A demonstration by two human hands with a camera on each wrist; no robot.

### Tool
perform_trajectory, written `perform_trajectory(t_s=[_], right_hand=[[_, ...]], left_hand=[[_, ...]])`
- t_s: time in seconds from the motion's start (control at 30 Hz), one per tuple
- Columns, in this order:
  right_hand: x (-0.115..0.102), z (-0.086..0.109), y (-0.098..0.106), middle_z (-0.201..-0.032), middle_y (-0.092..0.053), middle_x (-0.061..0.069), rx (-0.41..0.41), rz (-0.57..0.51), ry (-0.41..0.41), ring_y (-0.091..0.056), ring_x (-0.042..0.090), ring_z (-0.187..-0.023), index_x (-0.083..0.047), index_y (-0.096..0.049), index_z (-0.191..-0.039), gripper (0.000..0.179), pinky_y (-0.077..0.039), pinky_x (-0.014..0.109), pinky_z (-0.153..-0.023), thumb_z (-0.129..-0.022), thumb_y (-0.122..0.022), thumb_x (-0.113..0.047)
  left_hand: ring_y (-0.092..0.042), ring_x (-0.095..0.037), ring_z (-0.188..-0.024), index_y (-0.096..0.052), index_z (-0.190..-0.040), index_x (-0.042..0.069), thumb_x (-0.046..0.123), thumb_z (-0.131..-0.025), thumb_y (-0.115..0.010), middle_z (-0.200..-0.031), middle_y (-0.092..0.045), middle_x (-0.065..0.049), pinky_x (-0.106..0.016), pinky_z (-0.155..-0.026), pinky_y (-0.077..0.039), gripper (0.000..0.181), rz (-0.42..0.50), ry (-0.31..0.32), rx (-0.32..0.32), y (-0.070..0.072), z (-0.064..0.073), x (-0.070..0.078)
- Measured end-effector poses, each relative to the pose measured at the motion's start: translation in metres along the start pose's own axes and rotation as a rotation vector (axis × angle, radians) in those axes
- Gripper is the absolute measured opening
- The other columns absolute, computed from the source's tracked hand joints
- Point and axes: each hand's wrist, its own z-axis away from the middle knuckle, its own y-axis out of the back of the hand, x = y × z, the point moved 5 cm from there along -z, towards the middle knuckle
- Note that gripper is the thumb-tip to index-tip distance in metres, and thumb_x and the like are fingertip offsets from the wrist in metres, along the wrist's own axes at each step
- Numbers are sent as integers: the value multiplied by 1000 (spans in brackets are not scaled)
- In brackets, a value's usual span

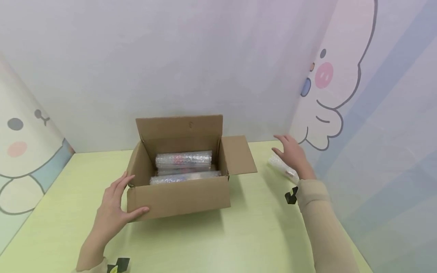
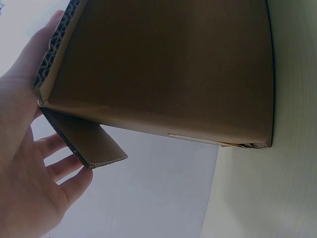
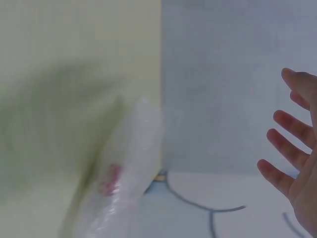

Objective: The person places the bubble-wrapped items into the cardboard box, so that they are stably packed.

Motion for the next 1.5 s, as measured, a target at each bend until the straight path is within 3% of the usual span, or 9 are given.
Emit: perform_trajectory(t_s=[0.2, 0.37, 0.67, 0.8, 0.97, 1.1, 1.5], right_hand=[[62, 24, -42, -138, -39, 41, -126, -5, -130, -35, 57, -125, 12, -36, -141, 64, -27, 66, -106, -94, -62, -22], [94, 49, -66, -132, -45, 41, -203, 32, -179, -41, 59, -120, 12, -40, -138, 61, -33, 67, -100, -94, -60, -25], [99, 59, -68, -122, -55, 38, -213, 107, -204, -52, 57, -109, 6, -48, -135, 58, -44, 65, -83, -96, -56, -36], [98, 60, -62, -122, -55, 38, -205, 88, -214, -52, 56, -109, 6, -48, -135, 59, -44, 65, -84, -96, -56, -38], [91, 54, -47, -119, -57, 38, -97, 85, -139, -53, 55, -106, 5, -53, -131, 54, -42, 66, -86, -94, -59, -34], [73, 45, -25, -116, -59, 35, 1, 128, -77, -56, 52, -103, 0, -57, -129, 51, -44, 65, -80, -91, -64, -33], [-20, 13, 45, -120, -62, 23, 160, 219, 108, -59, 44, -106, -11, -60, -129, 50, -47, 60, -78, -84, -73, -30]], left_hand=[[-38, -40, -128, -39, -146, 17, 37, -58, -91, -153, -34, -17, -46, -58, -49, 104, 1, 1, -3, 1, 1, 1], [-38, -40, -128, -40, -146, 19, 37, -58, -91, -153, -34, -16, -49, -59, -50, 103, 7, 8, -2, 1, 1, 1], [-37, -39, -129, -39, -146, 21, 38, -59, -91, -154, -33, -14, -53, -61, -50, 103, 13, 19, -7, 1, 2, -1], [-37, -39, -129, -39, -146, 20, 38, -59, -91, -154, -34, -14, -53, -61, -50, 103, 11, 13, -5, 1, 1, -1], [-38, -38, -129, -39, -146, 20, 37, -58, -91, -154, -34, -14, -51, -62, -50, 104, 7, 9, -1, 1, 1, -1], [-38, -38, -129, -39, -146, 19, 38, -59, -91, -154, -33, -14, -49, -61, -50, 103, 5, 11, -5, 1, 1, 0], [-38, -39, -129, -39, -147, 20, 39, -59, -91, -154, -34, -15, -52, -62, -50, 104, 14, 18, -5, 2, 1, 0]])
